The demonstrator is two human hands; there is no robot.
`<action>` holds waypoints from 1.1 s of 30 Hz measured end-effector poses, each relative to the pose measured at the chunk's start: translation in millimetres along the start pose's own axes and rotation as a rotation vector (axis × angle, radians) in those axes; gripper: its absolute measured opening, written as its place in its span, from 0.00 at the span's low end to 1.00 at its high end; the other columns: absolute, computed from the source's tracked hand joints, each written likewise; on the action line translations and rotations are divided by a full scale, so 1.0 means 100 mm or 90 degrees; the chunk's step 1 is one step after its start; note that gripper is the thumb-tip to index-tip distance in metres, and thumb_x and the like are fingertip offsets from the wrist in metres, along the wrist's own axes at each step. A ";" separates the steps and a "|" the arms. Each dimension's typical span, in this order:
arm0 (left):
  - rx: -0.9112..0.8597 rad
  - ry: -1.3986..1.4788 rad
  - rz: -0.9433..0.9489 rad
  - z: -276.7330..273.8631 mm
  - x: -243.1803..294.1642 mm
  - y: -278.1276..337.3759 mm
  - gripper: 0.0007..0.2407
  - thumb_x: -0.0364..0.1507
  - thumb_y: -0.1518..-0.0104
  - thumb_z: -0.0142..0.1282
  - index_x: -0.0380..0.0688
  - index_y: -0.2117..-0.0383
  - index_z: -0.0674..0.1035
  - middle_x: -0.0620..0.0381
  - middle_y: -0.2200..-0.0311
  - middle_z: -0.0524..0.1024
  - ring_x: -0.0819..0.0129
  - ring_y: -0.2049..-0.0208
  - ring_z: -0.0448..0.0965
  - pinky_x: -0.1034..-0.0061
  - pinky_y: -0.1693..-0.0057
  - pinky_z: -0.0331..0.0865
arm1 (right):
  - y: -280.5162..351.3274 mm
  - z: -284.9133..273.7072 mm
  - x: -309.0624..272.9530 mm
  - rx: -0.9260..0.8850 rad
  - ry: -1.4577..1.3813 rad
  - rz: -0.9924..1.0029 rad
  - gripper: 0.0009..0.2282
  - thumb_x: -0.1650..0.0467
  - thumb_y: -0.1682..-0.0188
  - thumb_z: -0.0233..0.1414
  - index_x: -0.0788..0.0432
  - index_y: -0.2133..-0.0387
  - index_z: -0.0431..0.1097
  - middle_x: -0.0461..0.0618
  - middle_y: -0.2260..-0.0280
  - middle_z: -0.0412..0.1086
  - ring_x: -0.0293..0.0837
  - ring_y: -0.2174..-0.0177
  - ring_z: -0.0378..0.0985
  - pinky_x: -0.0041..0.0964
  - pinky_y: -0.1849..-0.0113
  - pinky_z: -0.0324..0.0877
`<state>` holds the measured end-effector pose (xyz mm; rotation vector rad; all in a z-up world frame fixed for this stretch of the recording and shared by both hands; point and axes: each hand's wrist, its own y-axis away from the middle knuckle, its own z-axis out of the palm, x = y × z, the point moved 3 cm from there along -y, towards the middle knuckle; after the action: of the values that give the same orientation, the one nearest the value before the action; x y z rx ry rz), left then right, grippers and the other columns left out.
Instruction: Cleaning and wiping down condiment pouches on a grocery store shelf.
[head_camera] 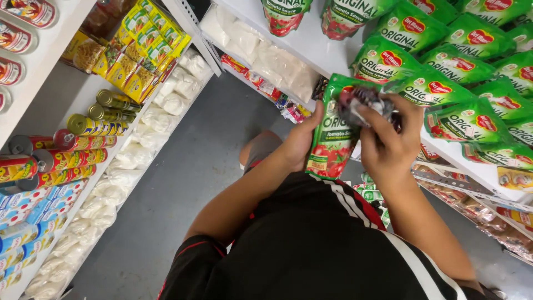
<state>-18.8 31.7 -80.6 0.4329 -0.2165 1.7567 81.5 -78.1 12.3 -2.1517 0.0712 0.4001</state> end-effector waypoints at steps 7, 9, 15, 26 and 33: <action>0.038 0.122 -0.004 -0.30 0.29 -0.01 0.26 0.50 0.32 0.46 0.36 0.47 0.75 0.42 0.51 0.78 0.52 0.51 0.81 0.52 0.41 0.72 | -0.17 0.28 -0.54 -0.137 0.035 -0.010 0.12 0.72 0.47 0.51 0.46 0.56 0.80 0.63 0.50 0.70 0.65 0.60 0.71 0.57 0.56 0.70; 0.031 0.116 -0.005 -0.22 0.50 0.07 0.27 0.51 0.32 0.45 0.36 0.45 0.75 0.41 0.49 0.77 0.51 0.50 0.80 0.51 0.40 0.71 | -0.16 0.31 -0.49 -0.173 0.010 -0.002 0.12 0.70 0.47 0.50 0.45 0.56 0.80 0.61 0.50 0.71 0.63 0.60 0.72 0.55 0.55 0.71; 0.039 0.096 -0.050 -0.51 0.48 0.07 0.24 0.49 0.31 0.49 0.38 0.47 0.77 0.42 0.53 0.80 0.53 0.52 0.82 0.49 0.42 0.72 | -0.46 0.53 -0.38 -0.087 0.133 0.006 0.13 0.78 0.48 0.53 0.55 0.56 0.84 0.65 0.51 0.71 0.59 0.64 0.68 0.53 0.57 0.70; -0.021 0.068 -0.137 -0.38 1.21 0.23 0.22 0.49 0.30 0.41 0.43 0.47 0.72 0.53 0.65 0.81 0.69 0.73 0.80 0.75 0.67 0.74 | -0.68 0.91 -0.68 -0.152 0.126 0.161 0.08 0.77 0.54 0.72 0.68 0.67 0.80 0.64 0.52 0.70 0.59 0.57 0.70 0.50 0.56 0.68; 0.036 0.142 -0.119 -0.75 1.08 0.04 0.20 0.45 0.29 0.47 0.38 0.51 0.78 0.43 0.58 0.81 0.57 0.57 0.83 0.59 0.45 0.73 | -0.81 1.29 -0.92 -0.076 0.093 0.043 0.09 0.72 0.51 0.65 0.59 0.61 0.74 0.64 0.57 0.70 0.64 0.63 0.73 0.56 0.60 0.69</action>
<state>-54.9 155.3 -105.5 0.2849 0.0317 1.6149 -22.6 64.1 36.9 -2.2993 0.2068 0.2913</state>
